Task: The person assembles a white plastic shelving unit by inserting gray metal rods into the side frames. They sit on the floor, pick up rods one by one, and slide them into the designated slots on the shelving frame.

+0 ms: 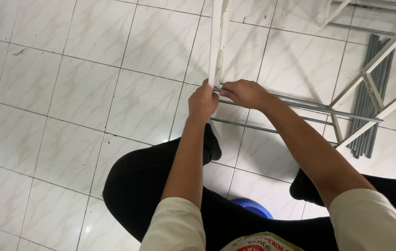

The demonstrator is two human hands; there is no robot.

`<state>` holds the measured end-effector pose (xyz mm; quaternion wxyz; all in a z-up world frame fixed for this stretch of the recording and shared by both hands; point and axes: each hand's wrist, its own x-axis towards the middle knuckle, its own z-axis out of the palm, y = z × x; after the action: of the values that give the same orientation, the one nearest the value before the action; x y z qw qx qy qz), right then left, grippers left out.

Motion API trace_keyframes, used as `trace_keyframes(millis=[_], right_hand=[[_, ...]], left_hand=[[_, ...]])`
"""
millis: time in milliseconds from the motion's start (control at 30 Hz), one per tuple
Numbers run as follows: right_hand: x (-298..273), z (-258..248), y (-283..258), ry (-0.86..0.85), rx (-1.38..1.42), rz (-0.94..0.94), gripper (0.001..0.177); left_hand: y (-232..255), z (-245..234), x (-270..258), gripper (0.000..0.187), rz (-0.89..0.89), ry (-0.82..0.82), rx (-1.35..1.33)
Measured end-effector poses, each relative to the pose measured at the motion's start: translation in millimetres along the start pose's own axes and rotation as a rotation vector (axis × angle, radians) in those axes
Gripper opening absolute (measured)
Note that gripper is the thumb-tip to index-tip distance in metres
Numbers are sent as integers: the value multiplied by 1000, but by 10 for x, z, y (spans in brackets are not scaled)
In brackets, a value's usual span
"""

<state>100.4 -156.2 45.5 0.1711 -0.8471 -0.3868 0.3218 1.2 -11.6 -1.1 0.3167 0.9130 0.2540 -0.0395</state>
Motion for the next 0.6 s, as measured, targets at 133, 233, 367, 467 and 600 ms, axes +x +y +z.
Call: trace_keyframes(millis=[133, 233, 367, 467, 600], right_hand=[[-291, 76, 107, 424, -172, -271, 54], [-651, 74, 558, 716, -215, -243, 41], [-1413, -79, 1532, 1234, -345, -51, 34], [-1838, -100, 2171, 1524, -301, 217, 47], [-2300, 44, 2681, 1342, 32, 555, 56]], left_hand=[[-5, 13, 52, 41, 0, 5, 34], [-16, 4, 87, 37, -4, 13, 66], [10, 33, 147, 31, -72, -19, 97], [-17, 35, 179, 29, -86, 5, 144], [-6, 39, 207, 29, -158, -3, 240]])
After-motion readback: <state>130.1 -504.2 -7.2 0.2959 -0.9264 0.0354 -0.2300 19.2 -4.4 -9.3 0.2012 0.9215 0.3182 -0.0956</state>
